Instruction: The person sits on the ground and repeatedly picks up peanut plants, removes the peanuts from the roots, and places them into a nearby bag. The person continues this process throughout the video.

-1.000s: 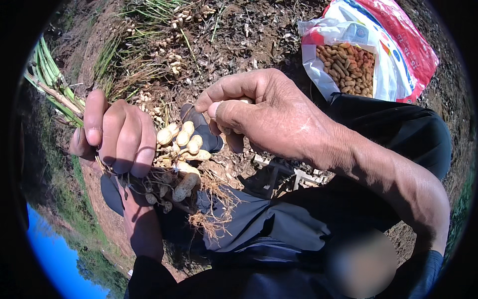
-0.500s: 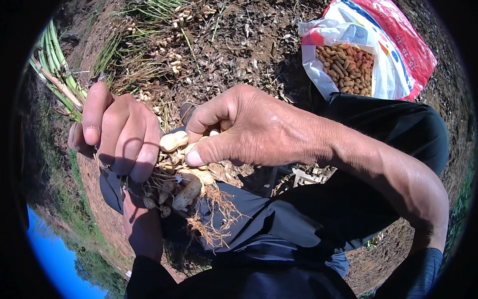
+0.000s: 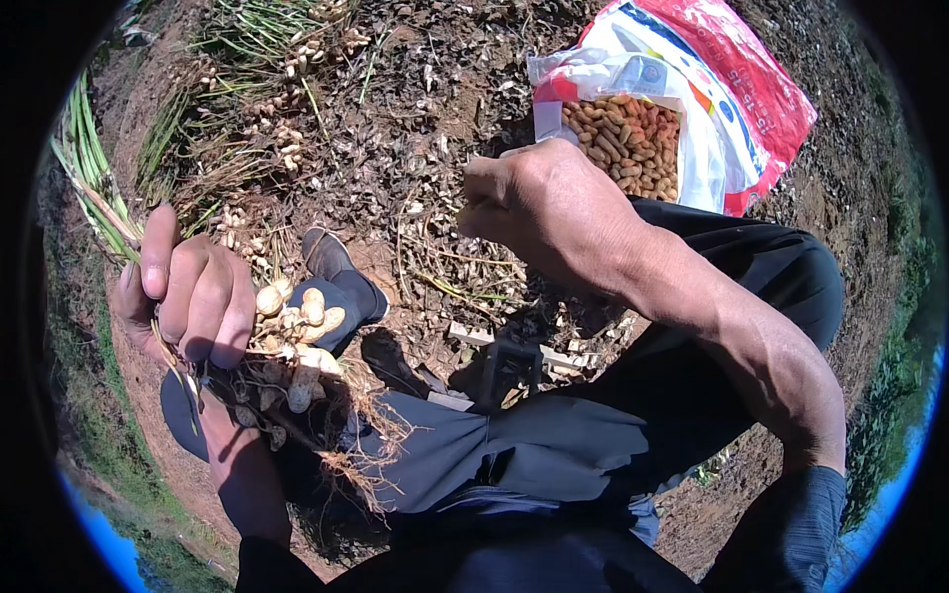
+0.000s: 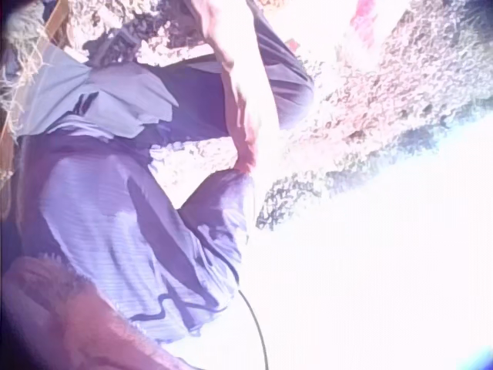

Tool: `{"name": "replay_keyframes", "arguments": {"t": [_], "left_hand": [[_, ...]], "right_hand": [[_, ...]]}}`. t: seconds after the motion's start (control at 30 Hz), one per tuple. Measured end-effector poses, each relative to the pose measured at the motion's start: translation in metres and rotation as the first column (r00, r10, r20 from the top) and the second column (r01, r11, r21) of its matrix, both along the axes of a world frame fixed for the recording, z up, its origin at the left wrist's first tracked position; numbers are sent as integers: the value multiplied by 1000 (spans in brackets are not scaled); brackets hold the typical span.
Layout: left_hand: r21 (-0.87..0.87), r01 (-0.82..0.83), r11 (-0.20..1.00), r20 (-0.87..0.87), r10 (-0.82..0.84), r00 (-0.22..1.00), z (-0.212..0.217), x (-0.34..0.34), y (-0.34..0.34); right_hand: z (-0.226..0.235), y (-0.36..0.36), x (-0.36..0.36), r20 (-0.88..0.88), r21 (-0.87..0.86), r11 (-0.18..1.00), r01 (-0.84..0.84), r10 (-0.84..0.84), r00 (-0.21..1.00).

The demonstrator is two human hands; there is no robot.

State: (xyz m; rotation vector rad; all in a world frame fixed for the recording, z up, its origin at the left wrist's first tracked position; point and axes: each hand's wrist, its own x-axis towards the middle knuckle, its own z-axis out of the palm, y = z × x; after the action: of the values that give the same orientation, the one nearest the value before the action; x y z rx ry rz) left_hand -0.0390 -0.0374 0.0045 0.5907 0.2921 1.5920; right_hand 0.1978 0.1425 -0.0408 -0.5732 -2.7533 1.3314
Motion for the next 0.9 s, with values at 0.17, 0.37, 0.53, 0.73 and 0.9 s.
{"name": "replay_keyframes", "arguments": {"t": [0.17, 0.37, 0.53, 0.73, 0.9], "left_hand": [[66, 138, 988, -2, -138, 990, 18, 1, 6], [33, 93, 995, 89, -96, 991, 20, 14, -1], [77, 157, 985, 153, -167, 974, 12, 22, 14], [77, 156, 985, 189, -168, 968, 11, 31, 17], [69, 122, 990, 120, -130, 984, 16, 35, 18]], "right_hand": [[-44, 62, 39, 149, 418, 907, 50, -122, 981], [-59, 61, 20, -20, 420, 888, 190, -200, 980], [24, -22, -12, -189, -571, 821, -15, -113, 975], [58, -40, -26, -182, -698, 686, -206, 108, 977], [62, -43, -31, -206, -637, 748, -187, 68, 976]]}}
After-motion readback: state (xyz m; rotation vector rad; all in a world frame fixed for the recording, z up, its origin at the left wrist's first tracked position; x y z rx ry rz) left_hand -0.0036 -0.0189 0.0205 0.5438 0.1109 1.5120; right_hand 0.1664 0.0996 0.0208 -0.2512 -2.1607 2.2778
